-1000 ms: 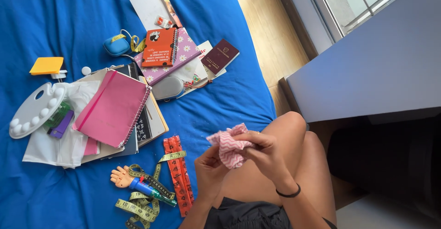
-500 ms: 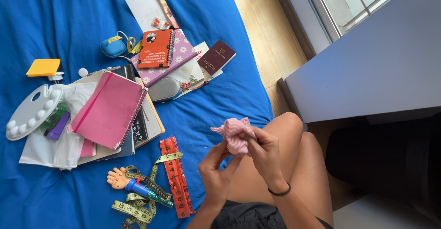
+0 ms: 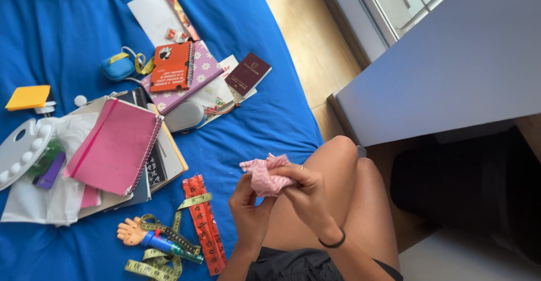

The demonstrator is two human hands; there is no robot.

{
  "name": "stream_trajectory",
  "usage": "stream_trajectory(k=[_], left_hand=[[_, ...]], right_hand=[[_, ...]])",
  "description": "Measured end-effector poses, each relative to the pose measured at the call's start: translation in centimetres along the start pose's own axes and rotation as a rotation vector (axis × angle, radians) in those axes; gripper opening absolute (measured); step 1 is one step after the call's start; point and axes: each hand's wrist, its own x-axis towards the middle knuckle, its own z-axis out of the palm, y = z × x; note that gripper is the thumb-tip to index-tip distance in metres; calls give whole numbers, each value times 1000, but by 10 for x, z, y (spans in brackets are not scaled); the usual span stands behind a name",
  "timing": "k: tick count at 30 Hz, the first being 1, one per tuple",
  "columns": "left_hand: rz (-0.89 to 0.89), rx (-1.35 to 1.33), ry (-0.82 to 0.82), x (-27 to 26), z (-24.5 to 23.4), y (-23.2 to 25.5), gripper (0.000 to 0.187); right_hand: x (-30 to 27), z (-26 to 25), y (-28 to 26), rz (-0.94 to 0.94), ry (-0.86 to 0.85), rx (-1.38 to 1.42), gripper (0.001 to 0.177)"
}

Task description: Organizing notebooks, books, and art supplies on a bed and moving them to a shelf.

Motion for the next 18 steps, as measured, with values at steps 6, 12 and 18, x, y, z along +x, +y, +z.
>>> stream_trajectory(k=[6,12,18], left_hand=[[29,213,-1,1,-3,-2,35],[-48,144,43,-4,1,-7,33],[-140,-63,-27,-3,3,7,51]], right_hand=[[1,-3,22,-3,153,-124,33],[7,-4,36,-46,173,-155,24],[6,-66,75,197,243,390,22]])
